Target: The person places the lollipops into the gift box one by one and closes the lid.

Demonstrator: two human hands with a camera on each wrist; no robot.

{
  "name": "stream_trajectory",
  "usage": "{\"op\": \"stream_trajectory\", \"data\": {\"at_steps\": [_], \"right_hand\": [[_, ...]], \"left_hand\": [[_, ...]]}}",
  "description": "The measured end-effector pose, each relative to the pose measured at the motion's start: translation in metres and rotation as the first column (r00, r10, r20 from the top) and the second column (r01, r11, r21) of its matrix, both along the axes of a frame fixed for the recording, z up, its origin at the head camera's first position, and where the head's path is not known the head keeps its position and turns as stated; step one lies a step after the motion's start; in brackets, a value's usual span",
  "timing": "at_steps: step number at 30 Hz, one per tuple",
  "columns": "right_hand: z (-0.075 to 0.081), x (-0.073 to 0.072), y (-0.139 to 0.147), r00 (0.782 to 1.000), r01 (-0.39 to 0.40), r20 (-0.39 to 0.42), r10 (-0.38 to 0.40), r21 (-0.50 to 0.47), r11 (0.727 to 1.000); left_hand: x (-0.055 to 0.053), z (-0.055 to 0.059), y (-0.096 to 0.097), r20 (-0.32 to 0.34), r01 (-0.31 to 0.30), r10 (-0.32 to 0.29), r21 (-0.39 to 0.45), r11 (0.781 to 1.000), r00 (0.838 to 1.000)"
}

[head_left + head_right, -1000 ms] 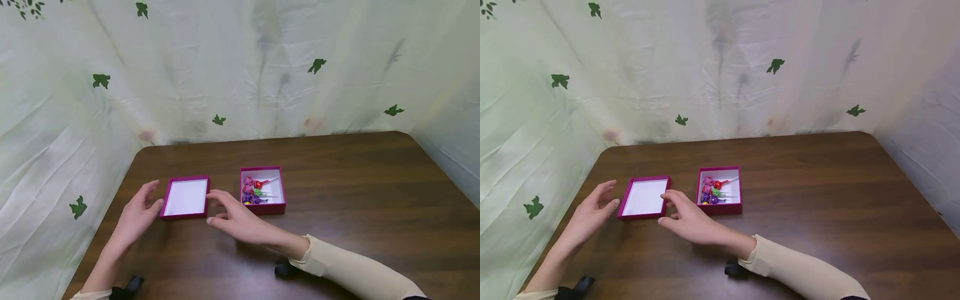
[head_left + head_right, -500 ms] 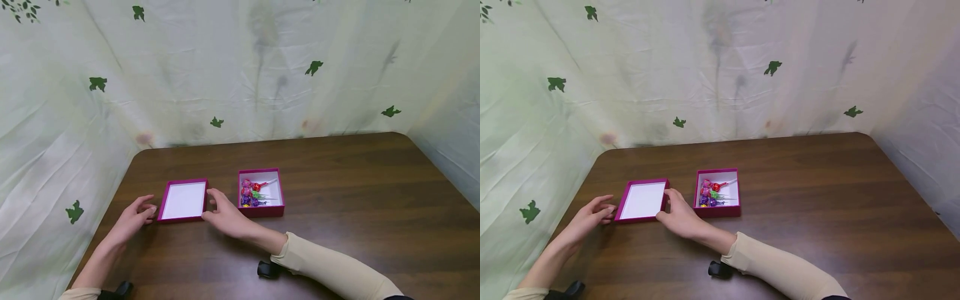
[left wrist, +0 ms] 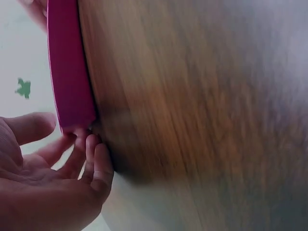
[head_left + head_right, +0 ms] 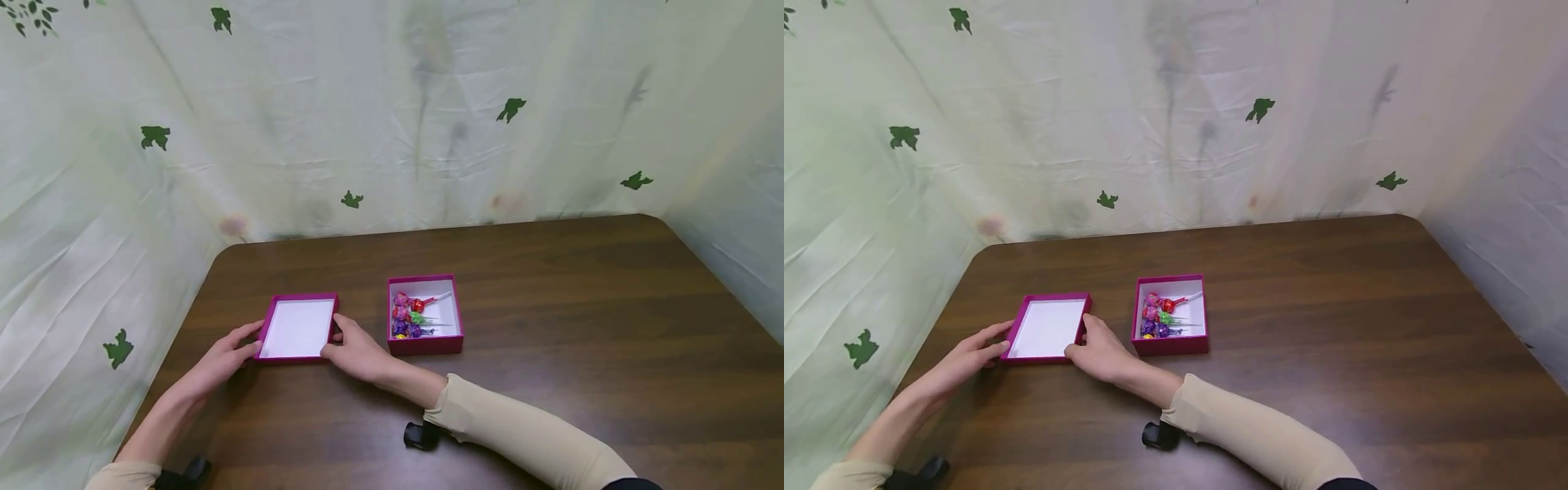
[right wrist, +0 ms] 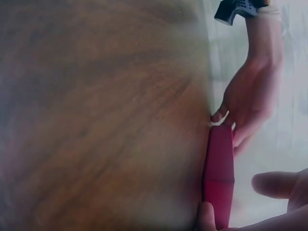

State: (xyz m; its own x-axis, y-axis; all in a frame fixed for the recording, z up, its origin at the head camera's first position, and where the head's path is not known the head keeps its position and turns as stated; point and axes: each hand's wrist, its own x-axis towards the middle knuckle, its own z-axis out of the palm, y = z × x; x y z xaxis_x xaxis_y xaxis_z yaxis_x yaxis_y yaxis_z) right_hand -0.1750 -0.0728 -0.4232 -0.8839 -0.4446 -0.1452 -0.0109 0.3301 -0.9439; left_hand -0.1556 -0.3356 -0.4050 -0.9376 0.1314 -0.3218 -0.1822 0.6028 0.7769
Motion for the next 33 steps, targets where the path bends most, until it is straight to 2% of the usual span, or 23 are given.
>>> {"op": "stream_trajectory", "data": {"at_steps": [2, 5, 7, 11, 15, 19, 22, 26, 30, 33], "right_hand": [[0.002, 0.0, 0.001, 1.0, 0.006, 0.01, -0.006, 0.0, 1.0], [0.004, 0.004, 0.001, 1.0, 0.01, 0.009, -0.01, 0.001, 1.0], [0.005, 0.007, 0.001, 1.0, 0.002, -0.014, -0.002, 0.015, 1.0], [0.006, 0.012, 0.001, 1.0, 0.004, 0.001, -0.004, 0.0, 1.0], [0.004, 0.014, 0.001, 0.995, 0.047, 0.089, -0.036, -0.115, 0.992], [0.004, 0.016, 0.002, 0.983, 0.082, 0.18, -0.037, -0.246, 0.966], [0.006, 0.016, 0.004, 0.977, 0.089, 0.21, -0.027, -0.294, 0.951], [0.008, 0.015, 0.008, 0.983, 0.062, 0.184, -0.01, -0.28, 0.958], [0.008, 0.014, 0.007, 0.993, 0.037, 0.118, -0.006, -0.262, 0.964], [0.01, 0.012, 0.007, 0.995, 0.024, 0.103, 0.006, -0.283, 0.959]], "left_hand": [[0.001, 0.002, 0.004, 0.013, 0.007, -0.006, -0.025, 1.0, 1.0], [0.005, 0.003, 0.009, 0.032, -0.019, 0.021, -0.045, 0.999, 0.999], [0.008, 0.004, 0.011, 0.038, -0.04, 0.042, -0.031, 0.999, 0.998], [0.011, 0.005, 0.015, 0.043, -0.069, 0.069, 0.011, 0.998, 0.997], [0.014, 0.007, 0.016, 0.057, -0.114, 0.111, 0.047, 0.992, 0.992], [0.018, 0.007, 0.015, 0.047, -0.155, 0.152, 0.085, 0.984, 0.987], [0.023, 0.007, 0.014, 0.036, -0.172, 0.169, 0.134, 0.976, 0.985], [0.029, 0.006, 0.014, 0.045, -0.189, 0.184, 0.201, 0.961, 0.982], [0.033, 0.008, 0.016, 0.05, -0.208, 0.202, 0.227, 0.951, 0.978], [0.034, 0.012, 0.017, 0.056, -0.236, 0.229, 0.237, 0.942, 0.972]]}}
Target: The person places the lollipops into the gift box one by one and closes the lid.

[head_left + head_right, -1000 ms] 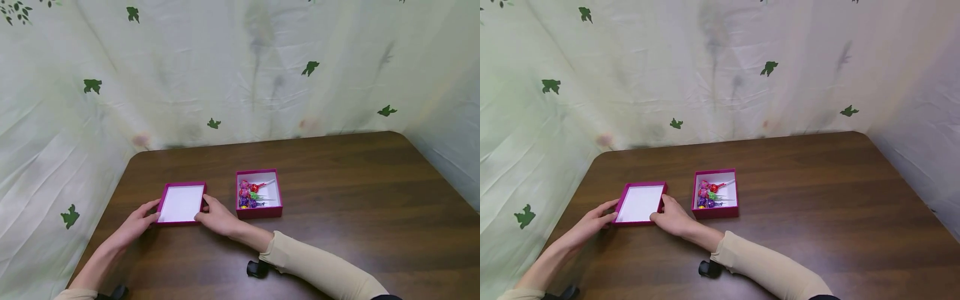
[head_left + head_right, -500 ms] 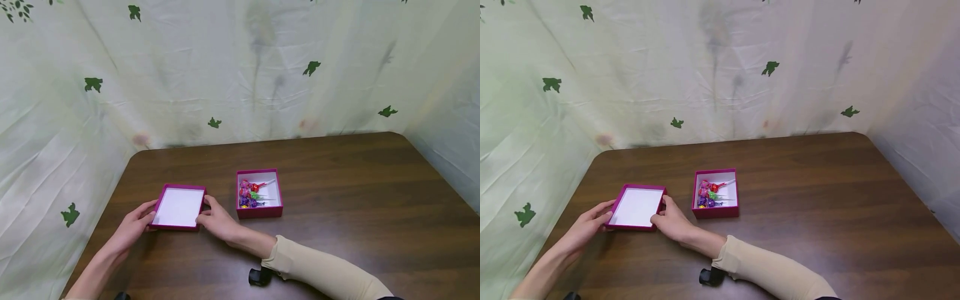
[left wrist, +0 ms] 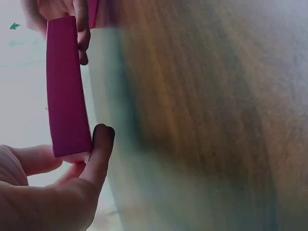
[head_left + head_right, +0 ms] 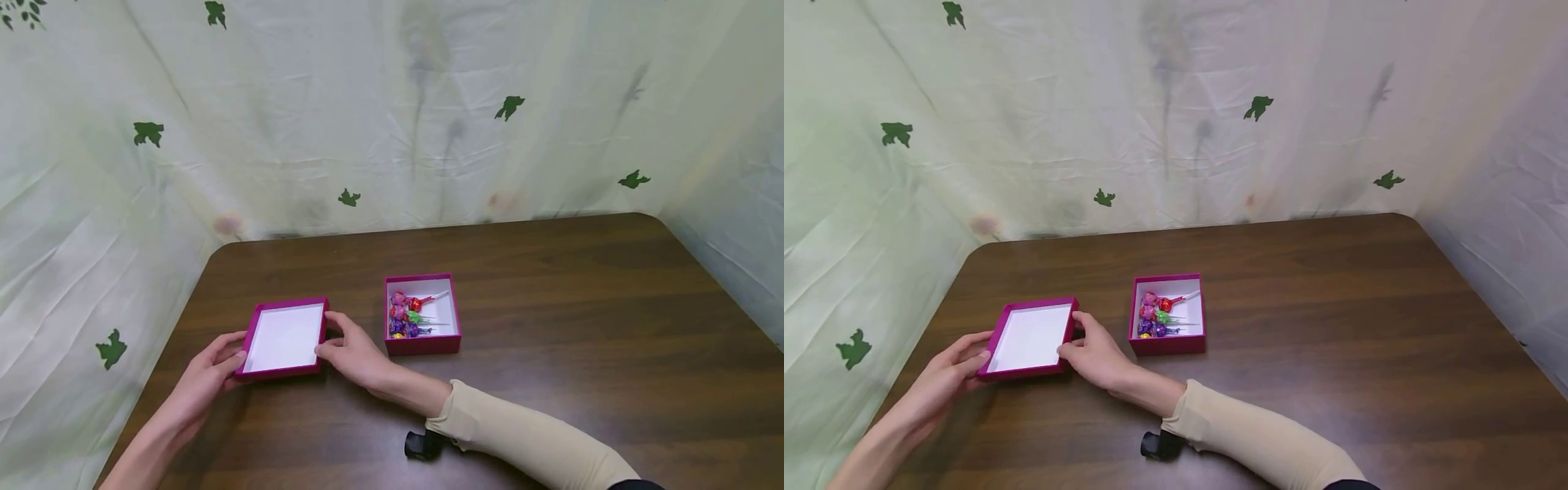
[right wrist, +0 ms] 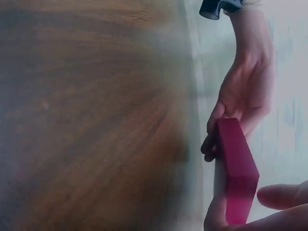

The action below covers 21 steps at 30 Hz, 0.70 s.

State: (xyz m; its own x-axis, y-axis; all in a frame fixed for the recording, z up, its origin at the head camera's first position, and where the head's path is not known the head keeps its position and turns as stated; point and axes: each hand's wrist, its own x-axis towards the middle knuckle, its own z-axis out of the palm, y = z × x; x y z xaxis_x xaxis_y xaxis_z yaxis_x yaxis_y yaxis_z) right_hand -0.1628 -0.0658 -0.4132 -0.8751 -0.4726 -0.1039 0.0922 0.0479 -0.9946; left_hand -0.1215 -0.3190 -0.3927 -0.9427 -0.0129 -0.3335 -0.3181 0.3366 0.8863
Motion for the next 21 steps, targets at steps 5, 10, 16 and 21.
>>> {"op": "stream_trajectory", "data": {"at_steps": [5, 10, 16, 21], "right_hand": [[0.006, 0.0, 0.003, 1.0, -0.028, -0.006, 0.028, -0.013, 1.0], [0.015, 0.005, 0.004, 0.998, -0.04, -0.049, 0.04, -0.008, 0.999], [0.03, 0.007, 0.008, 0.994, -0.058, -0.099, 0.055, -0.027, 0.998], [0.04, 0.008, 0.016, 0.992, -0.064, -0.115, 0.057, -0.052, 0.997]], "left_hand": [[0.0, 0.011, -0.007, -0.008, -0.023, 0.023, -0.028, 0.999, 1.0], [0.001, 0.021, -0.012, -0.042, -0.037, 0.034, -0.085, 0.996, 0.999], [0.002, 0.03, -0.015, -0.049, -0.058, 0.054, -0.081, 0.995, 0.997], [0.002, 0.038, -0.009, -0.077, -0.07, 0.068, -0.02, 0.997, 0.995]]}}
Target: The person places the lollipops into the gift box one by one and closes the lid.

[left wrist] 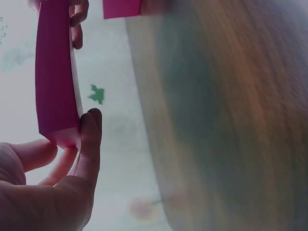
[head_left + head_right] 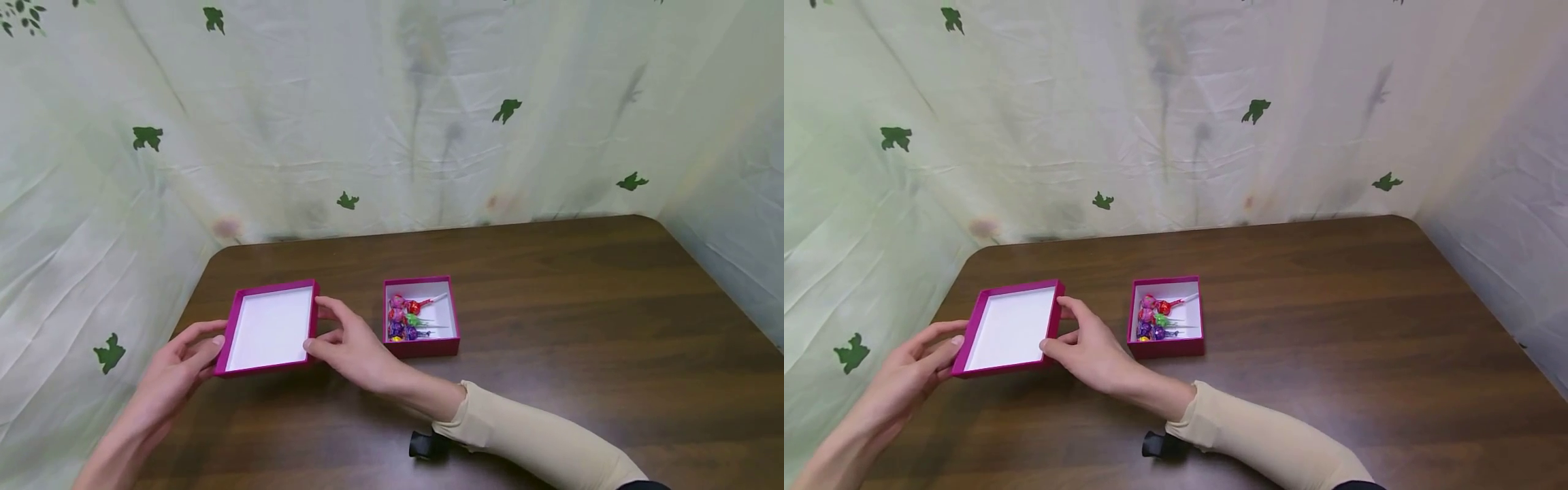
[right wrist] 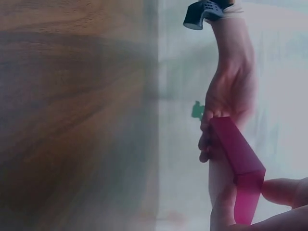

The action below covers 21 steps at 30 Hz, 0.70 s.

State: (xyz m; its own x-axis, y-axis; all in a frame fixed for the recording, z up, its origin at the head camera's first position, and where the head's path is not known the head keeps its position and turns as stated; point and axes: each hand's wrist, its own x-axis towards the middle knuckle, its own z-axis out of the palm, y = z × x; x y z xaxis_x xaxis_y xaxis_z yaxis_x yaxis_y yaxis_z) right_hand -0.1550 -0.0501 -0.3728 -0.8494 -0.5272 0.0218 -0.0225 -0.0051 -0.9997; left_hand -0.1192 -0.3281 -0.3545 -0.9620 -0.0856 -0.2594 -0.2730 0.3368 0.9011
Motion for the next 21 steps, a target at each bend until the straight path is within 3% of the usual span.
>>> {"op": "stream_trajectory", "data": {"at_steps": [10, 21], "right_hand": [[0.02, 0.001, 0.028, 1.0, 0.012, 0.012, -0.01, -0.097, 0.995], [0.027, -0.005, 0.067, 0.995, 0.083, -0.04, -0.089, -0.128, 0.988]], "left_hand": [[0.005, 0.018, 0.029, -0.09, -0.032, 0.037, 0.059, 0.998, 0.995], [0.001, 0.026, 0.073, -0.223, 0.04, -0.002, 0.166, 0.985, 0.975]]}}
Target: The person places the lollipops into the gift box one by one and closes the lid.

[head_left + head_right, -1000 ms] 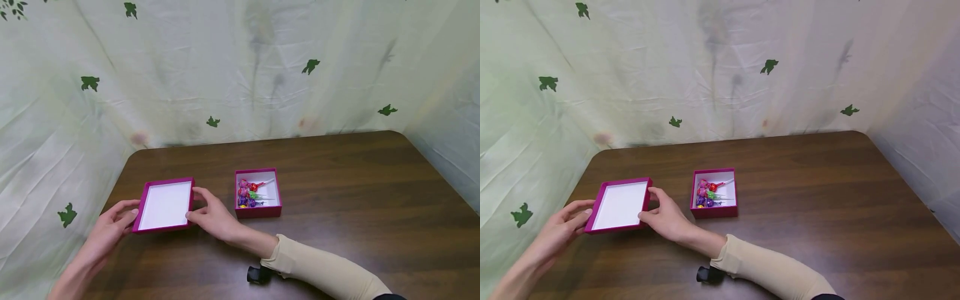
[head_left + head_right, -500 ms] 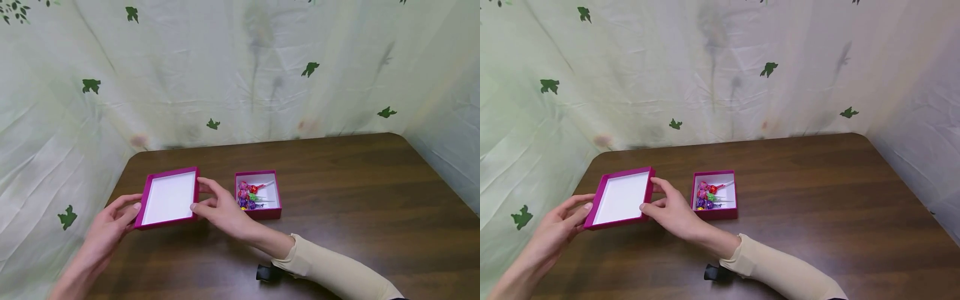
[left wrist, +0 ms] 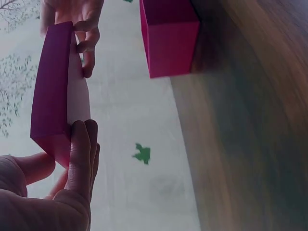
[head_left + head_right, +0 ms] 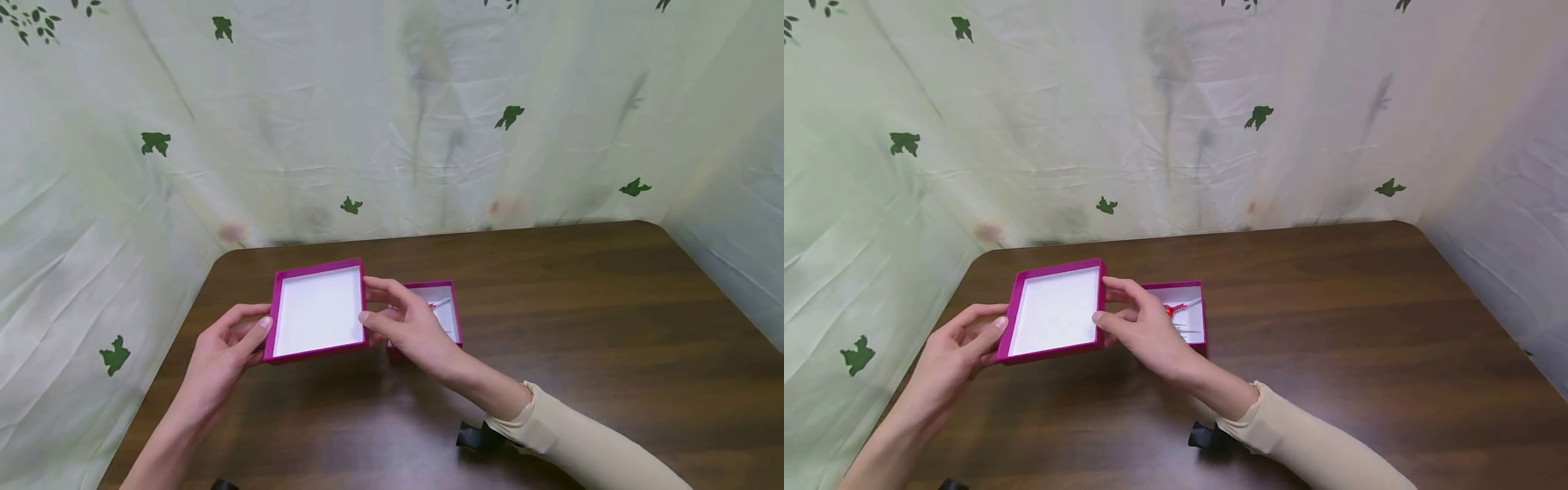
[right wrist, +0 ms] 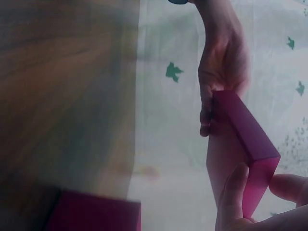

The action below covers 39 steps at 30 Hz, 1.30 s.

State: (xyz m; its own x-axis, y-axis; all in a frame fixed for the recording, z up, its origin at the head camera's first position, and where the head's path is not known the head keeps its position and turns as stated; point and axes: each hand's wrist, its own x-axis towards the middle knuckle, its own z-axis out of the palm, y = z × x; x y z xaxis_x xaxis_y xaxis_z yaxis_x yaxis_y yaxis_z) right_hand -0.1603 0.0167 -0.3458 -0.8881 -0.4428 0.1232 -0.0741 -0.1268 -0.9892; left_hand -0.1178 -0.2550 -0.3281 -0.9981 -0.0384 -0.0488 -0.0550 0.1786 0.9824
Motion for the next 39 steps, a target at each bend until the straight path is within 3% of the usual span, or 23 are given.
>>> {"op": "stream_trajectory", "data": {"at_steps": [5, 13, 25, 35, 39], "right_hand": [[0.003, -0.003, 0.02, 0.999, 0.046, 0.019, -0.046, -0.004, 0.999], [0.003, -0.008, 0.051, 0.991, 0.126, -0.039, -0.125, 0.042, 0.991], [0.013, -0.015, 0.091, 0.982, 0.184, -0.045, -0.181, 0.091, 0.979], [0.018, -0.018, 0.115, 0.97, 0.226, -0.121, -0.209, 0.146, 0.963], [0.014, -0.02, 0.119, 0.966, 0.232, -0.145, -0.215, 0.114, 0.966]], "left_hand": [[-0.007, 0.0, 0.021, -0.011, 0.024, -0.024, -0.002, 1.0, 1.0], [-0.017, -0.005, 0.054, -0.044, 0.005, -0.005, 0.012, 1.0, 0.999], [-0.038, 0.0, 0.09, -0.065, 0.1, -0.095, 0.064, 0.993, 0.993], [-0.053, 0.0, 0.105, -0.151, 0.22, -0.215, 0.018, 0.975, 0.965], [-0.057, -0.003, 0.106, -0.208, 0.241, -0.239, -0.021, 0.97, 0.948]]}}
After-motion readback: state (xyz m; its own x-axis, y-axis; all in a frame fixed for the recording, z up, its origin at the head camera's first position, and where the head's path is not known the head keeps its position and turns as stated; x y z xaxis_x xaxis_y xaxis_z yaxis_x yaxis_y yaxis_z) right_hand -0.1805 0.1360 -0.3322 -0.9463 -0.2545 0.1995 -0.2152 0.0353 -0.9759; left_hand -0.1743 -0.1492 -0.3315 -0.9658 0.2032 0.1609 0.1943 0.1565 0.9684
